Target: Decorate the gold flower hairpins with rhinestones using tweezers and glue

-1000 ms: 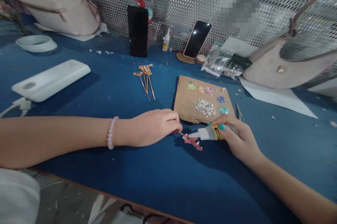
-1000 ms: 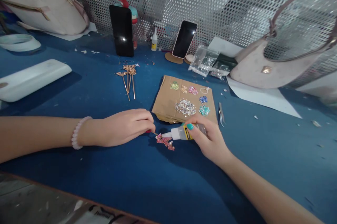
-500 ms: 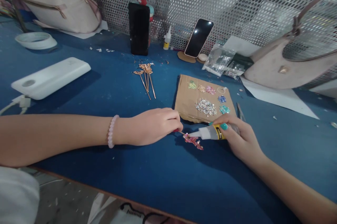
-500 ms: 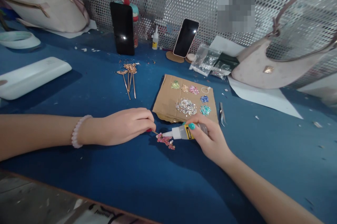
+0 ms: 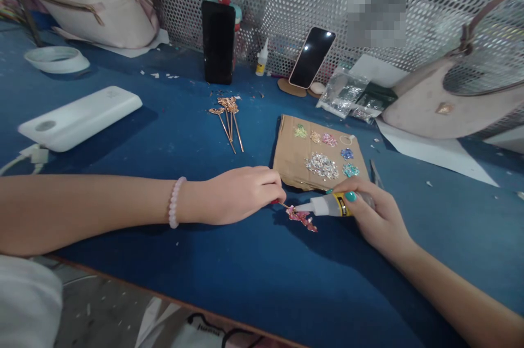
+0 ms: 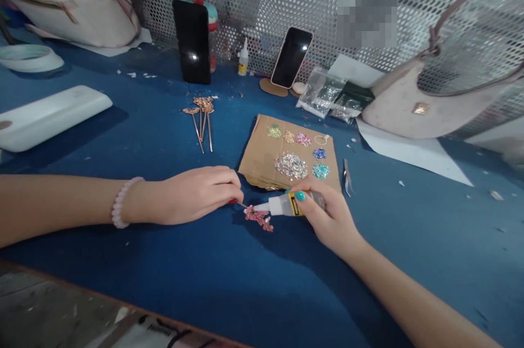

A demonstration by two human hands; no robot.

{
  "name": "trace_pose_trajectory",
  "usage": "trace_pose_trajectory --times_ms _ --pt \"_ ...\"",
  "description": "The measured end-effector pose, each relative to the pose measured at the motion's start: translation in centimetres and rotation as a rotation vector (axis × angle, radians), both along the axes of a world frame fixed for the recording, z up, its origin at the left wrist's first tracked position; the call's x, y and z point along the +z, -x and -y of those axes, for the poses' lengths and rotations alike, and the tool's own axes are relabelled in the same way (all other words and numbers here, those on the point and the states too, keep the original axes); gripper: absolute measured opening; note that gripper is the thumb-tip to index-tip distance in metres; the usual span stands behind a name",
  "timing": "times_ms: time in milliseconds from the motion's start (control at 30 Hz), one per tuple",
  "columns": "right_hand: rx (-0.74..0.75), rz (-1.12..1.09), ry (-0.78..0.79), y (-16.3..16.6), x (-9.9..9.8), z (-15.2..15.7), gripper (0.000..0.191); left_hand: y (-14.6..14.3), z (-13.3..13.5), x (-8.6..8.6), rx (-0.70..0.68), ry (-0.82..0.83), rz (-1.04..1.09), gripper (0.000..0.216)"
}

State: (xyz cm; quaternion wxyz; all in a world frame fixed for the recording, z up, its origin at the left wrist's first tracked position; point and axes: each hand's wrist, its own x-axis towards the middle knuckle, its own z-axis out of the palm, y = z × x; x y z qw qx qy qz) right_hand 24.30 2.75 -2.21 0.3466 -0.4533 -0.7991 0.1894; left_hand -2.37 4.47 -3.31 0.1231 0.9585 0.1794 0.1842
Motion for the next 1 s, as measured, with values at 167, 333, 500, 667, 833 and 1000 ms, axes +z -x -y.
trace_pose_trajectory --times_ms 167,333,500,667,833,1000 --pt "0.01 -0.003 0.004 -0.13 -0.05 0.07 0.035 0.09 0.07 0.04 0.0 0.0 -0.008 0.022" --pt "0.012 0.0 -0.008 -0.14 -0.06 0.09 0.034 0.07 0.06 0.08 0.004 0.005 -0.017 0.022" --pt "0.028 0.005 -0.025 -0.02 0.05 0.04 0.033 0.03 -0.03 0.01 0.002 0.008 -0.014 0.022" --pt "0.005 0.009 -0.014 -0.04 0.04 0.01 0.037 0.07 0.01 0.01 0.007 0.006 -0.022 0.022" --pt "0.002 0.01 -0.008 -0.04 -0.02 0.01 0.036 0.02 0.03 -0.02 0.004 0.006 -0.022 0.022" --pt "0.009 -0.001 -0.008 -0.15 -0.12 0.13 0.031 0.02 -0.04 -0.04 0.004 0.0 -0.02 0.022"
